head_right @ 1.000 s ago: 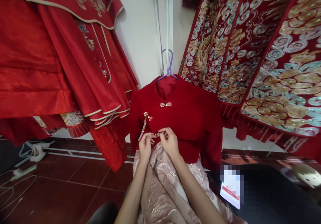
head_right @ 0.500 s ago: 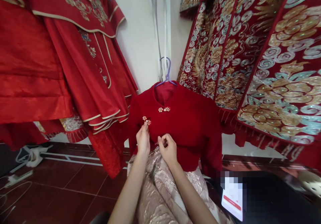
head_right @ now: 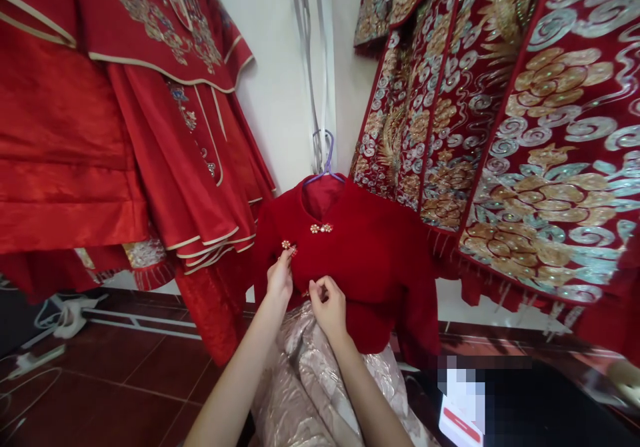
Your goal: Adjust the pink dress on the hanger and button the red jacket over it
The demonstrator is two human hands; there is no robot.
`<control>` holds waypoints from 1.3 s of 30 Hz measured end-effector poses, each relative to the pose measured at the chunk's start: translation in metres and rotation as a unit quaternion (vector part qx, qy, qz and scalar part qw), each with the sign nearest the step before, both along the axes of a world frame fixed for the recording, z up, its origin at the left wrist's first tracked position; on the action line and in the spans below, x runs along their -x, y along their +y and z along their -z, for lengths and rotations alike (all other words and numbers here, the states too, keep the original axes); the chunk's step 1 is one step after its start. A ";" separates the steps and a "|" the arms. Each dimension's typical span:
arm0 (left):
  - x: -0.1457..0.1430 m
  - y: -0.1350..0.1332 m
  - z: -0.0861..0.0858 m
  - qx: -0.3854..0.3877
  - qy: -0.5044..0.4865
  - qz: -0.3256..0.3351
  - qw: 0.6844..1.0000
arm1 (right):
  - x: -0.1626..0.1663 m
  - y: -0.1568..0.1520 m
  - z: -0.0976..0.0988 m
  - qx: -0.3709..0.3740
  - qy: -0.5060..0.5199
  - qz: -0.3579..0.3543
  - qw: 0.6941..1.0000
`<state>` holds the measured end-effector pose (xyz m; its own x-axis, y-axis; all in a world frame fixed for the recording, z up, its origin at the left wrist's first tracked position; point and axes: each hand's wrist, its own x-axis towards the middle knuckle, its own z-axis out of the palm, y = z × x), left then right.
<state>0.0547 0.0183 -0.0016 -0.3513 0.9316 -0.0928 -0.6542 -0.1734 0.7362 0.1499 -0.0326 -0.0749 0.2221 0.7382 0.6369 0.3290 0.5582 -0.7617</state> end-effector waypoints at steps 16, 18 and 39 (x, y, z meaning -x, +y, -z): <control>-0.005 0.002 -0.065 -0.218 0.426 0.035 0.877 | -0.003 0.002 0.002 0.011 0.024 -0.005 1.000; -0.003 0.005 -0.075 -0.281 0.565 0.021 0.775 | -0.003 0.003 0.002 0.012 0.023 -0.004 1.000; -0.004 0.013 -0.109 -0.365 0.559 0.102 0.737 | -0.006 -0.003 0.004 0.012 0.032 -0.014 0.999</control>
<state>0.0589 0.0310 0.1074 0.3264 0.6341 0.7009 0.2246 -0.7724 0.5941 0.1562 -0.0352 -0.0786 0.2402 0.7602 0.6036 0.2634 0.5474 -0.7943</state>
